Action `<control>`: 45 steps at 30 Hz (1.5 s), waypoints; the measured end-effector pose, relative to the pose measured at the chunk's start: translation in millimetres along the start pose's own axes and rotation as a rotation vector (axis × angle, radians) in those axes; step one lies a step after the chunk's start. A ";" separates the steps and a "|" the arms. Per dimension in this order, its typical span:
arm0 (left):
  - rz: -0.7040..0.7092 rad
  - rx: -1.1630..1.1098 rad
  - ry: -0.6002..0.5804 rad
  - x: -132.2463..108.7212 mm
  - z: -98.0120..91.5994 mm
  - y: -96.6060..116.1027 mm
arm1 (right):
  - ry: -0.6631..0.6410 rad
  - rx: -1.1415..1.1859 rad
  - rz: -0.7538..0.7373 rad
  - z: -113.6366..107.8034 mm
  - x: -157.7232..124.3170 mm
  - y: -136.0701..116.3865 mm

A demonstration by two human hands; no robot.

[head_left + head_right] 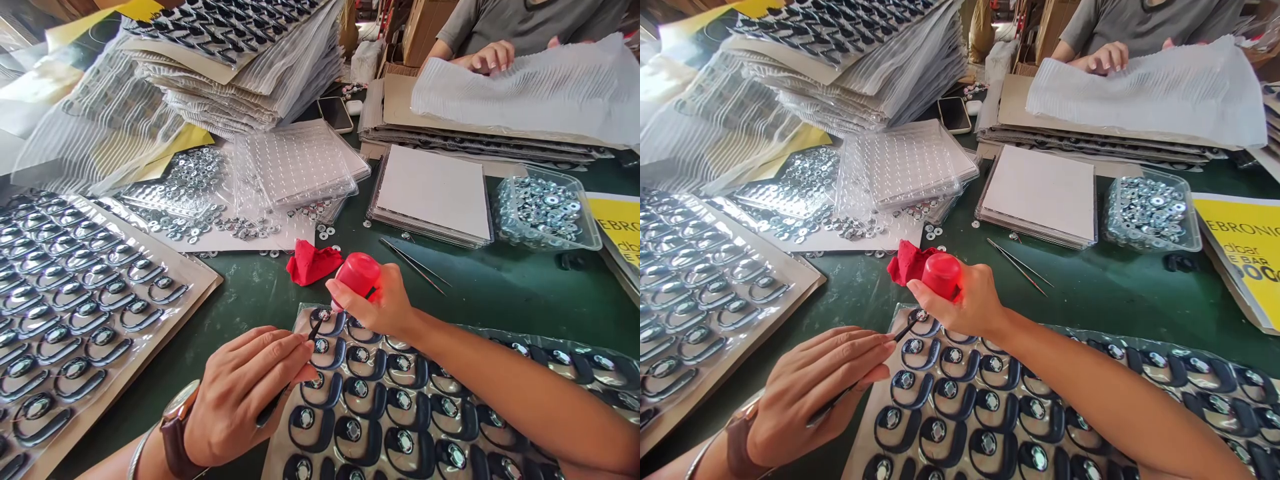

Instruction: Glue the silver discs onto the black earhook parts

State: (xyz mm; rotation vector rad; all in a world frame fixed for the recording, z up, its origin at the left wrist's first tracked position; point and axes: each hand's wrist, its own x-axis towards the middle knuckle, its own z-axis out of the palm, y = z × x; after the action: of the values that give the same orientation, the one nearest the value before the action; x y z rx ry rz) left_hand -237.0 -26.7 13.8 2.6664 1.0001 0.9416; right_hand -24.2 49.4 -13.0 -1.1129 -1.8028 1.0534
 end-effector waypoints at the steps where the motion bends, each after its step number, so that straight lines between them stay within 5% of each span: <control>1: -0.009 -0.008 -0.002 -0.3 0.2 -0.7 | 0.003 -0.005 -0.008 0.2 0.0 0.3; 19: -0.372 -0.160 0.061 16.0 -3.5 -16.7 | -0.049 0.047 -0.028 5.4 -3.9 0.3; 31: -0.374 -0.191 0.087 5.1 -2.4 -13.9 | -0.089 -0.292 -0.121 4.3 0.0 -25.4; 45: -0.561 -0.264 0.090 -1.1 1.1 -23.1 | 0.038 -0.067 -0.010 14.0 -14.5 -11.8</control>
State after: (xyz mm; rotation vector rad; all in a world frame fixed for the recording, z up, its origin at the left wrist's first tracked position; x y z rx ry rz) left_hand -249.5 -9.6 4.7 1.9801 1.4220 0.9796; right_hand -35.4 29.1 -10.0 -1.1549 -1.8233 0.9655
